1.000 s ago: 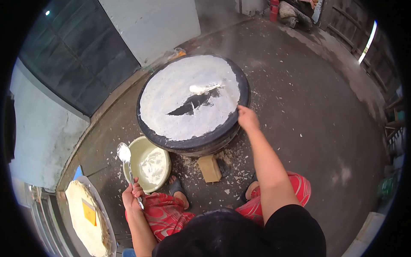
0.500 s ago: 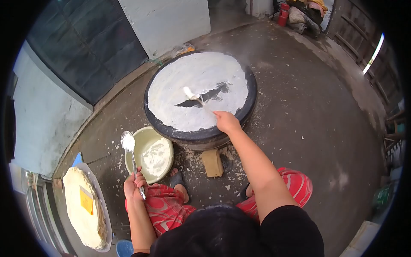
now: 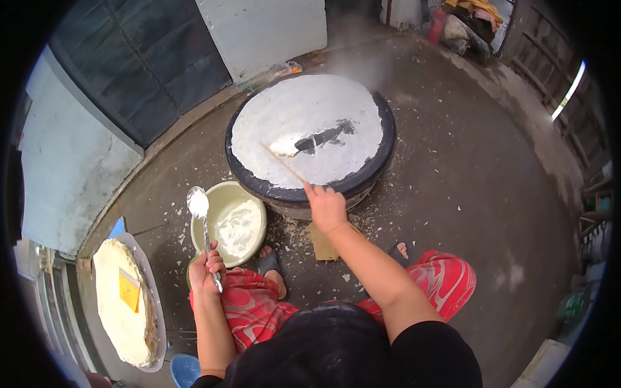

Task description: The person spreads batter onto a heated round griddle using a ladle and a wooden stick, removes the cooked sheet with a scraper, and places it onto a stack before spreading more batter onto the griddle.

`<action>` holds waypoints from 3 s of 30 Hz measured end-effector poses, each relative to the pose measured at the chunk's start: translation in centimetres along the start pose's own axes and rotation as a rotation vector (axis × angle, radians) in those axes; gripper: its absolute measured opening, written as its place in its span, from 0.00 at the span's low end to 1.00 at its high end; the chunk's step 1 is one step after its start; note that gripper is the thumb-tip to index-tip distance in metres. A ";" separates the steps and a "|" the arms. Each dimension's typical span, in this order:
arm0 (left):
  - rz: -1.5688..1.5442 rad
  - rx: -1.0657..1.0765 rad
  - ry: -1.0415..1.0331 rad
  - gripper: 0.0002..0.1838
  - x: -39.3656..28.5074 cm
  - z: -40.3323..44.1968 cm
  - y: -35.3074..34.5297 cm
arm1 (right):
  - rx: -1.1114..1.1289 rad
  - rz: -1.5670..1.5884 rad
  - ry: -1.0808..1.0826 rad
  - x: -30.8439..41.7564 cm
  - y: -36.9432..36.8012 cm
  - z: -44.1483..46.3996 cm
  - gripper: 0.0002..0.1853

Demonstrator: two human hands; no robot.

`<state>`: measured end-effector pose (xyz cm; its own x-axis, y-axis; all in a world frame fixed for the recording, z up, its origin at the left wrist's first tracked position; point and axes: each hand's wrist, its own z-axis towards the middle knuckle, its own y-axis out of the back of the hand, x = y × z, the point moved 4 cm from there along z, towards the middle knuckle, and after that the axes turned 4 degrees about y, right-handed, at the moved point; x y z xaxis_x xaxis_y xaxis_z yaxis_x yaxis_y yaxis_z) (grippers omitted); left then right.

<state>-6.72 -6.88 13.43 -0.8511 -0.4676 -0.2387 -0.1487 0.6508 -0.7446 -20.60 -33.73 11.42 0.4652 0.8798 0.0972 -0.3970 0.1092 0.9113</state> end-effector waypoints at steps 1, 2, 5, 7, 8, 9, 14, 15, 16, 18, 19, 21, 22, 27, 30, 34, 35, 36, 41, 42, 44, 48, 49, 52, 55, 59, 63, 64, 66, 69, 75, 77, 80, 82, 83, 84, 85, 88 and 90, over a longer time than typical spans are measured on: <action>-0.003 -0.005 0.009 0.16 0.0 -0.1 -0.1 | 0.000 0.006 -0.002 -0.1 -0.5 -0.2 0.24; 0.001 -0.011 0.006 0.16 0.0 -0.2 0.0 | 0.058 -0.065 -0.061 -0.7 -0.8 -0.3 0.24; 0.005 -0.001 0.022 0.16 0.2 -0.6 -0.2 | 0.114 -0.141 -0.219 -4.4 0.0 -0.7 0.24; 0.020 0.002 0.013 0.16 -0.1 -0.4 0.3 | 0.107 -0.004 -0.374 -6.0 1.6 -1.0 0.24; 0.042 0.003 -0.001 0.16 -0.2 -0.3 0.4 | 0.105 -0.009 -0.376 -5.8 1.5 -1.3 0.24; 0.047 -0.006 -0.014 0.16 -0.2 -0.4 0.2 | -0.012 0.098 -0.308 -4.7 1.5 -1.7 0.24; 0.034 -0.030 -0.013 0.16 0.0 -0.6 -0.1 | 0.074 -0.033 -0.172 -3.8 0.2 -2.3 0.25; 0.024 -0.019 0.010 0.16 0.1 -0.5 -0.1 | 0.089 -0.098 -0.231 -6.0 -0.1 -2.2 0.25; 0.027 -0.019 0.011 0.16 0.0 -0.6 -0.1 | 0.095 -0.101 -0.302 -7.5 0.5 -1.9 0.24; 0.042 -0.032 0.009 0.16 0.1 -0.5 0.0 | 0.022 -0.018 -0.444 -9.1 1.8 -1.7 0.25; 0.049 -0.036 -0.005 0.16 0.1 -0.4 0.1 | 0.020 -0.023 -0.448 -8.7 2.1 -1.8 0.25; 0.049 -0.033 -0.008 0.16 0.0 -0.2 0.2 | -0.060 0.185 -0.497 -6.6 2.3 -2.4 0.25; 0.045 -0.033 -0.016 0.16 0.0 -0.1 0.2 | -0.105 0.222 -0.342 -5.7 1.1 -3.0 0.25; 0.044 -0.029 0.002 0.16 0.2 -0.1 -0.2 | 0.005 -0.128 -0.356 -9.6 0.6 -3.1 0.27; 0.053 -0.035 0.012 0.17 0.3 0.1 -0.1 | 0.122 -0.137 -0.495 -12.6 1.9 -3.1 0.24; 0.051 -0.051 -0.003 0.17 0.4 0.0 -0.5 | 0.117 0.064 -0.709 -11.3 2.9 -4.6 0.21; 0.050 -0.049 -0.002 0.17 0.4 0.0 -0.5 | 0.024 0.265 -0.678 -11.8 1.7 -5.2 0.20; 0.040 -0.032 0.008 0.17 0.4 0.1 -0.5 | -0.069 0.465 -0.642 -12.4 0.4 -5.6 0.19; 0.027 -0.035 0.037 0.17 0.6 0.3 -0.4 | 0.074 0.613 -0.920 -19.8 -0.8 -4.4 0.18; 0.033 -0.027 0.037 0.17 0.5 0.4 -0.3 | 0.071 0.614 -0.921 -20.2 -1.2 -4.7 0.18; 0.039 -0.023 0.036 0.17 0.6 0.3 -0.3 | 0.097 0.579 -0.689 -19.9 -1.8 -4.7 0.18; 0.083 -0.002 0.028 0.17 0.7 0.4 -0.7 | 0.305 0.908 -0.765 -18.9 1.3 -6.1 0.17; 0.121 0.009 0.025 0.17 0.8 0.4 -0.7 | 0.170 0.885 -0.825 -19.8 0.9 -6.7 0.17; 0.243 -0.026 -0.031 0.16 1.3 0.2 -1.4 | -0.017 0.811 -0.872 -19.6 -1.0 -7.3 0.17; 0.346 0.001 -0.013 0.16 1.7 0.2 -1.7 | 0.105 0.627 -0.698 -14.5 -1.4 -5.3 0.16; 0.478 0.023 -0.028 0.16 3.0 -0.8 -2.4 | 0.178 0.581 -0.643 -13.4 2.7 -6.0 0.16; 0.623 0.027 -0.057 0.15 4.2 -1.2 -2.8 | 0.039 0.792 -0.804 -15.2 -0.6 -8.1 0.15; 0.689 0.042 -0.065 0.14 4.6 -1.1 -3.1 | -0.070 0.910 -0.844 -15.0 -2.1 -8.4 0.15; 0.723 0.046 -0.037 0.13 5.7 -1.1 -4.3 | 0.017 0.742 -0.665 -10.4 -1.0 -7.0 0.15; 0.800 0.083 -0.029 0.11 6.8 -0.6 -5.3 | 0.024 0.610 -0.538 -9.0 0.0 -6.2 0.15; 0.945 0.060 -0.069 0.10 8.5 1.3 -6.2 | -0.089 0.939 -0.835 -8.0 -1.5 -9.1 0.17; 1.008 0.059 -0.063 0.09 9.2 2.1 -6.9 | 0.034 0.910 -0.793 -5.2 -1.7 -8.2 0.17; 1.057 0.014 -0.076 0.09 10.3 2.8 -8.2 | 0.052 0.909 -0.704 -4.2 -0.4 -7.0 0.17; 1.063 0.002 -0.100 0.09 10.8 3.5 -8.8 | 0.063 0.977 -0.697 -4.8 0.0 -7.0 0.17; 1.083 0.000 -0.126 0.10 11.0 4.1 -8.9 | 0.032 0.979 -0.721 -5.2 -0.4 -7.4 0.18; 1.103 -0.004 -0.150 0.10 11.2 4.8 -8.8 | 0.037 0.978 -0.718 -5.1 -0.9 -7.5 0.18; 1.126 -0.011 -0.159 0.10 11.3 6.0 -8.6 | 0.014 0.908 -0.745 -5.1 -1.2 -7.8 0.18; 1.184 -0.042 -0.160 0.08 12.5 8.0 -8.6 | -0.024 0.816 -0.747 -3.7 -5.6 -8.3 0.19; 1.207 -0.036 -0.164 0.07 12.8 8.1 -8.8 | 0.154 1.093 -0.877 -0.2 -2.6 -6.3 0.19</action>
<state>-12.19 -23.43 11.91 -0.3786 0.3807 -0.8436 0.6779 0.7347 0.0273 -24.63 -31.23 6.46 0.3401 -0.0898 0.9361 -0.8101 -0.5335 0.2432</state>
